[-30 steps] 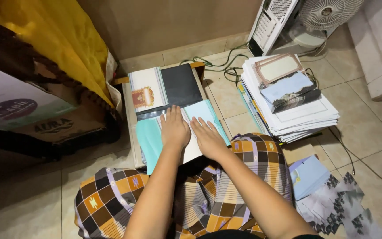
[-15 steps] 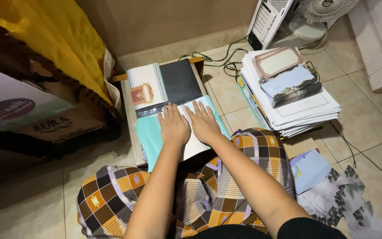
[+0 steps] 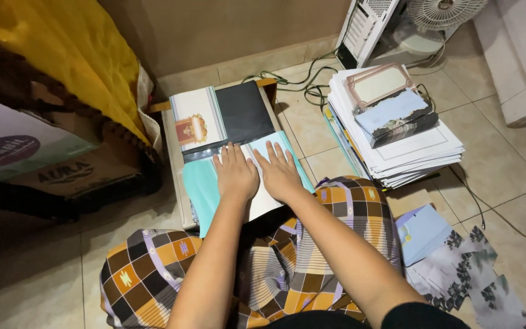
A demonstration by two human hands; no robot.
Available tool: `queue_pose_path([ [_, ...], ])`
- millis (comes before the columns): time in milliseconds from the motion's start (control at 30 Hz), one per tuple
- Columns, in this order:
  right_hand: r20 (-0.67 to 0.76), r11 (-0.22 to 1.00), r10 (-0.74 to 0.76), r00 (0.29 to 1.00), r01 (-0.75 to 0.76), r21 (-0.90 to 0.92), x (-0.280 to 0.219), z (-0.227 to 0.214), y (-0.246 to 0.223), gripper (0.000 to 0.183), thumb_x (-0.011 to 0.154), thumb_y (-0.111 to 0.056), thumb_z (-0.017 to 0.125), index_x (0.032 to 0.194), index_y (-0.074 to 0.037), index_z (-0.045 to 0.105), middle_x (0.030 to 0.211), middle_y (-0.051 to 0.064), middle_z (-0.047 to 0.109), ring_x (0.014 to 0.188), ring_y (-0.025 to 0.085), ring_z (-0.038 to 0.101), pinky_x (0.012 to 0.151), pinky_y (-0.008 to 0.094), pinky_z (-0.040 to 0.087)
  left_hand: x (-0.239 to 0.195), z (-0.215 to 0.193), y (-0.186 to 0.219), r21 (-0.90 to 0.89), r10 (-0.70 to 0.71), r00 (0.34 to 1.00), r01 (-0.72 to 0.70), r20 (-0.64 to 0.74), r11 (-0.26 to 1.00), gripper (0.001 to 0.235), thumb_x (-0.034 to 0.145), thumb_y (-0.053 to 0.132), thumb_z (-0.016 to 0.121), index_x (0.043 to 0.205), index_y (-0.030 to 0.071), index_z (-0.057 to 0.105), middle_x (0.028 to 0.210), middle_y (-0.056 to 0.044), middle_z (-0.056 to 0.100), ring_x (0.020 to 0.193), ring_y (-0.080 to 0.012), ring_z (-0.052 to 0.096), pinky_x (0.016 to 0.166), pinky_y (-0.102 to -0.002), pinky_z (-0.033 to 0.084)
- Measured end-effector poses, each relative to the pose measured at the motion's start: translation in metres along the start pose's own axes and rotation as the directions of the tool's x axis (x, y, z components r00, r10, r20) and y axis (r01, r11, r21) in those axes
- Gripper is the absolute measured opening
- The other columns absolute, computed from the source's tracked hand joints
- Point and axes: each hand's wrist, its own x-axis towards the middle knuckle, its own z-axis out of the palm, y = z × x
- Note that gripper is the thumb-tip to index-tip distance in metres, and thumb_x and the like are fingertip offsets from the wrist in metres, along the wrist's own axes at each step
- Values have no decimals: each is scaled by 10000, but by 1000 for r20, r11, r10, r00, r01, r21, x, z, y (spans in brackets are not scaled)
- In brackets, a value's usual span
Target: Folding light blue paper sheets and organizing them into a folder while sitting on the floor.
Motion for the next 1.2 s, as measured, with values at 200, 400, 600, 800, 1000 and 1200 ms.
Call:
queue_pose_path([
  [200, -41, 988, -151, 988, 150, -25, 13, 10, 13, 551, 1053, -108, 300, 1603, -119, 323, 1666, 206, 256, 1563, 349, 183, 1249, 522, 95, 4, 6, -2, -5, -13, 1000, 13, -2, 1000, 636, 1021, 347, 246, 1533, -14, 354, 1614, -210, 349, 1527, -337, 251, 1236, -538, 94],
  [400, 54, 936, -305, 951, 289, 203, -26, 9, 36, 671, 975, -4, 319, 1616, -202, 292, 1681, 48, 268, 1561, 290, 182, 1262, 508, 100, 2, 3, -2, -35, 3, 999, -4, -38, 999, 603, 1021, 301, 257, 1524, -11, 376, 1600, -206, 376, 1517, -332, 280, 1225, -537, 115],
  [600, 8, 955, -291, 957, 290, 55, 29, 22, 37, 681, 984, -22, 330, 1633, -218, 259, 1690, 32, 260, 1569, 272, 191, 1271, 504, 109, 0, 5, -2, -46, 16, 998, -19, -66, 999, 578, 1027, 272, 282, 1513, -25, 379, 1600, -218, 373, 1516, -343, 286, 1228, -542, 136],
  [800, -31, 955, -288, 957, 285, -78, 46, 21, 28, 669, 984, -47, 357, 1629, -203, 276, 1692, 8, 256, 1572, 232, 190, 1270, 488, 121, 0, 0, -1, -43, 0, 999, -1, -39, 999, 576, 1021, 272, 259, 1511, -4, 383, 1602, -204, 368, 1522, -334, 275, 1228, -536, 131],
  [1000, 31, 965, -263, 964, 263, 18, -10, 8, 26, 683, 980, -26, 324, 1635, -199, 241, 1694, 18, 239, 1567, 250, 181, 1267, 495, 101, 3, 7, -4, -42, 3, 998, -5, -61, 999, 571, 1022, 275, 276, 1508, -1, 395, 1597, -203, 380, 1513, -336, 296, 1222, -537, 134],
  [1200, -38, 979, -198, 979, 196, -50, 25, 19, 24, 615, 1011, -69, 324, 1619, -153, 284, 1686, 74, 265, 1570, 264, 179, 1267, 494, 100, 2, 9, -5, -11, 11, 997, -12, -70, 1000, 572, 1024, 275, 278, 1509, -5, 395, 1596, -204, 385, 1509, -333, 299, 1221, -527, 134],
])
